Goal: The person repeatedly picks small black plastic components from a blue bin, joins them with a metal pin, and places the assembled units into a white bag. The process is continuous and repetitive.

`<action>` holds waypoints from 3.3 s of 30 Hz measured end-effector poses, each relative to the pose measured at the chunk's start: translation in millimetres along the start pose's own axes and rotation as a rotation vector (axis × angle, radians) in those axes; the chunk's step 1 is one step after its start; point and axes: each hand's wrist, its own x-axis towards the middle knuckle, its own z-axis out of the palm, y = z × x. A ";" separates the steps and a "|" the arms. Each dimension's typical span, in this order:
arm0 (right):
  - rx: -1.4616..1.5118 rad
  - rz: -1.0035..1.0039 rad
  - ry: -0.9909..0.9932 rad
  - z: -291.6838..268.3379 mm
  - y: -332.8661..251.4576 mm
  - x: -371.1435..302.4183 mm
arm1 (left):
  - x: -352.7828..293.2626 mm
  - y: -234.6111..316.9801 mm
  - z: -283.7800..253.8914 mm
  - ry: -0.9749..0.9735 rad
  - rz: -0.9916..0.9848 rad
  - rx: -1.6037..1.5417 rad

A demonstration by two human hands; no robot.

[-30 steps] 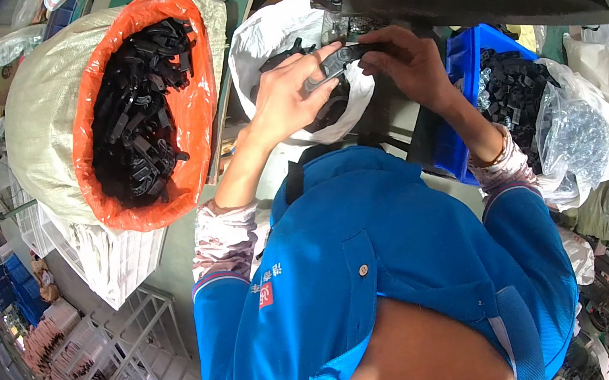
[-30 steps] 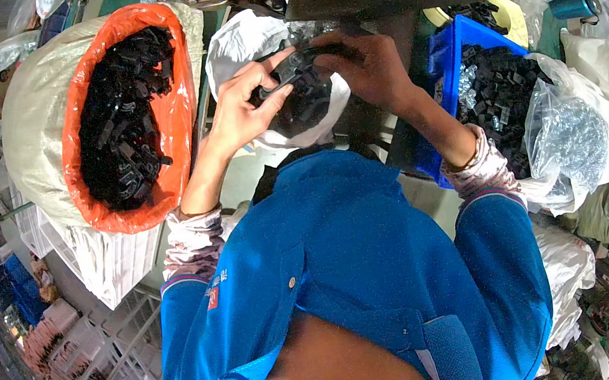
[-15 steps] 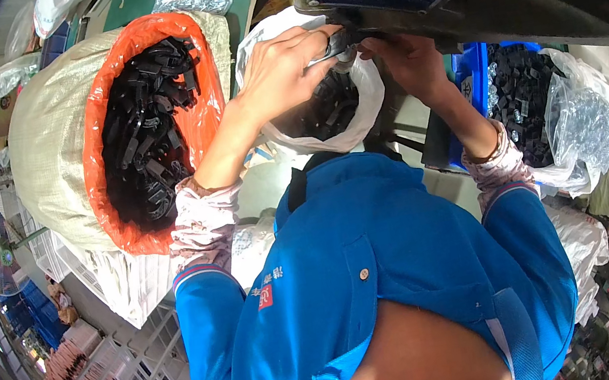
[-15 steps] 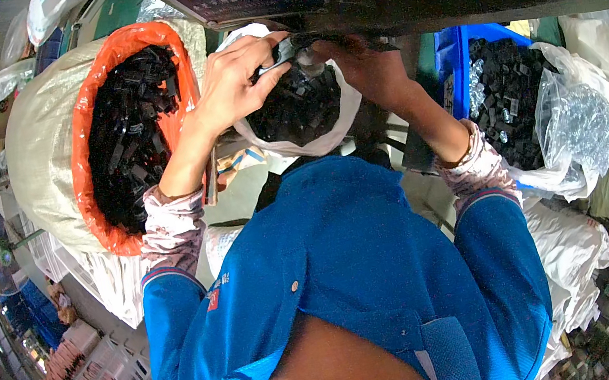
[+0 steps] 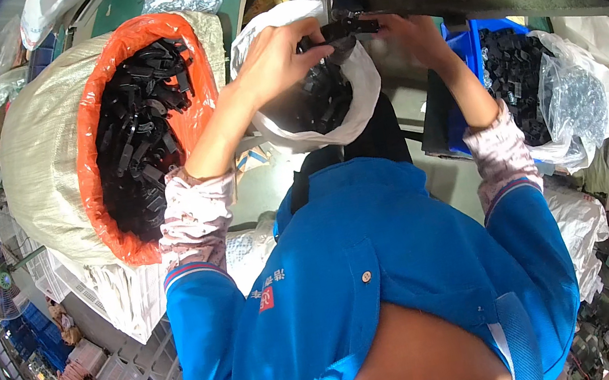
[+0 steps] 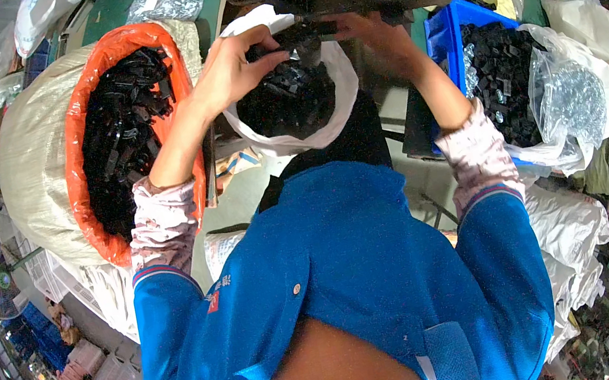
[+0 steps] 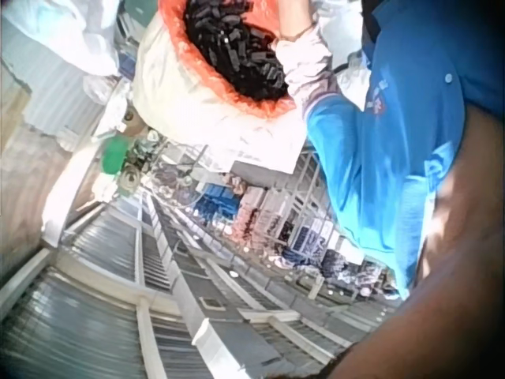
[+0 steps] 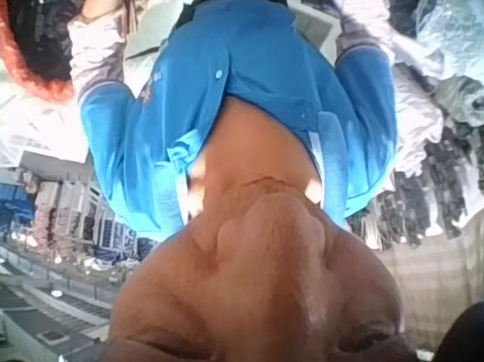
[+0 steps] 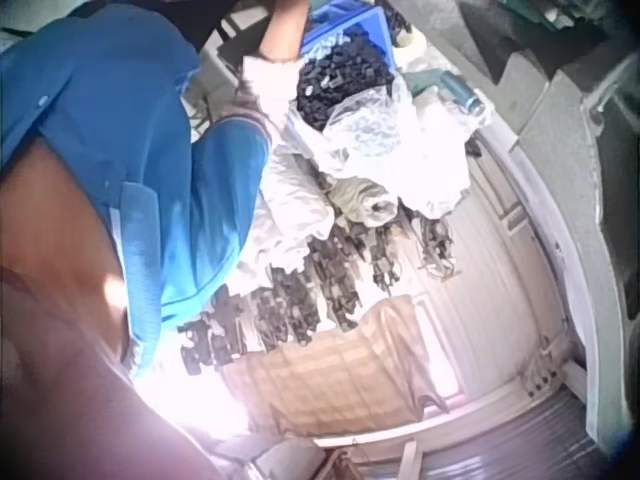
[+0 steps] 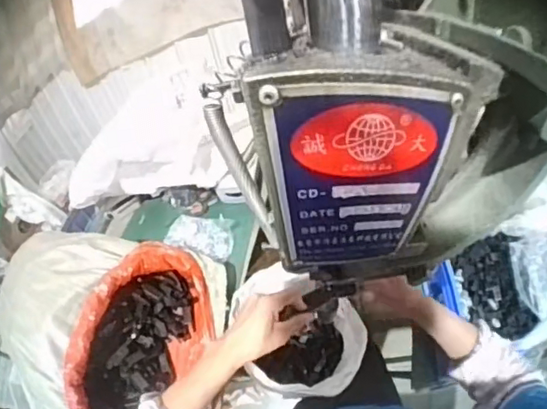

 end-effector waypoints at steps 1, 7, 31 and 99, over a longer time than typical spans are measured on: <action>-0.304 -0.034 0.020 0.5 11.8 13.7 | 0.9 -3.4 -0.4 -0.014 -0.005 -0.006; -0.964 -0.124 -0.047 20.5 71.1 64.3 | -0.3 3.7 -0.7 -0.038 -0.095 0.005; -1.266 -0.193 0.243 19.6 101.2 65.9 | -152.2 -247.5 -79.1 0.857 -1.068 0.158; 0.624 0.244 0.019 -140.1 88.2 -194.0 | 58.8 148.8 252.8 0.058 -0.642 -1.188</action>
